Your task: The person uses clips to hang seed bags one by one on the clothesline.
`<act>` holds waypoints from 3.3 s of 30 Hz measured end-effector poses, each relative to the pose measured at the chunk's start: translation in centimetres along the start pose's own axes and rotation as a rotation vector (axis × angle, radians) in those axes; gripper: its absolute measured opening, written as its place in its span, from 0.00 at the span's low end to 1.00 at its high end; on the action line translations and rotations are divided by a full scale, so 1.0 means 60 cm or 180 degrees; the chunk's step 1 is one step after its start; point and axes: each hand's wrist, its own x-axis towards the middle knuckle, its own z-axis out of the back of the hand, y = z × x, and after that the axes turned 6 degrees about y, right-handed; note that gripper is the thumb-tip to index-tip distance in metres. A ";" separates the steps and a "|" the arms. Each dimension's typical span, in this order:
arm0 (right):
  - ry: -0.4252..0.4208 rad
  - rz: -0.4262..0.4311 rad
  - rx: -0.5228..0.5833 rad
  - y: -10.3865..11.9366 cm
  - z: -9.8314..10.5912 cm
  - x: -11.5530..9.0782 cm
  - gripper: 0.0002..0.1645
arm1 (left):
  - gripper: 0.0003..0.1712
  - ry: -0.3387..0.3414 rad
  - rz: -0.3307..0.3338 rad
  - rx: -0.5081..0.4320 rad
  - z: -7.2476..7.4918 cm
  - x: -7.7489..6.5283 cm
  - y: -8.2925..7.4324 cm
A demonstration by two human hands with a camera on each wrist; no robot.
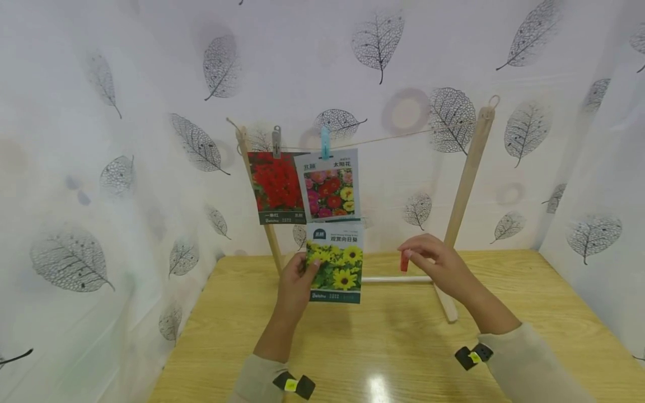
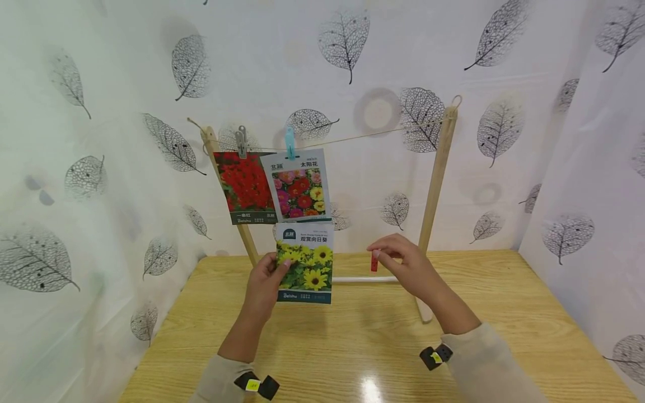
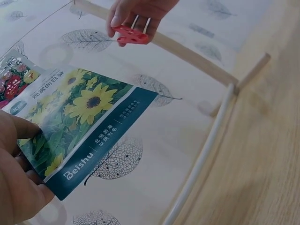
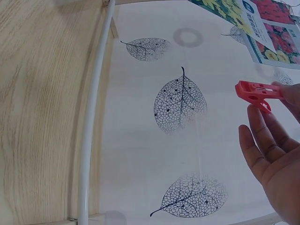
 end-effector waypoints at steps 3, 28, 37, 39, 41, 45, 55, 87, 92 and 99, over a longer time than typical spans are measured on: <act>-0.0043 0.0051 -0.0036 0.001 0.003 0.002 0.14 | 0.16 0.0003 0.0019 -0.0017 0.000 0.001 -0.001; -0.0125 0.0118 -0.0258 0.027 0.032 0.021 0.14 | 0.15 0.0002 -0.0064 -0.0092 -0.006 0.009 -0.006; -0.0099 0.0098 -0.0326 0.034 0.042 0.027 0.14 | 0.17 0.0023 -0.0055 -0.0080 -0.008 0.009 -0.010; -0.0101 0.0104 -0.0365 0.037 0.045 0.029 0.14 | 0.17 0.0013 -0.0063 -0.0055 -0.009 0.010 -0.010; -0.0113 0.0115 -0.0400 0.040 0.049 0.031 0.14 | 0.17 0.0004 -0.0075 -0.0049 -0.009 0.011 -0.010; -0.0135 0.0145 -0.0432 0.048 0.057 0.036 0.15 | 0.18 -0.0020 -0.0088 -0.0021 -0.011 0.013 -0.011; -0.0130 0.0266 -0.0489 0.057 0.074 0.054 0.15 | 0.17 -0.0037 -0.0112 -0.0032 -0.012 0.015 -0.010; -0.0105 0.0317 -0.0462 0.082 0.097 0.077 0.13 | 0.16 0.0060 -0.0264 0.0033 -0.023 0.027 -0.021; -0.0115 0.0366 -0.0446 0.085 0.100 0.078 0.13 | 0.17 0.0031 -0.0217 0.0070 -0.025 0.032 -0.023; -0.0173 0.0399 -0.0480 0.087 0.104 0.079 0.14 | 0.16 0.0045 -0.0237 0.0003 -0.029 0.032 -0.026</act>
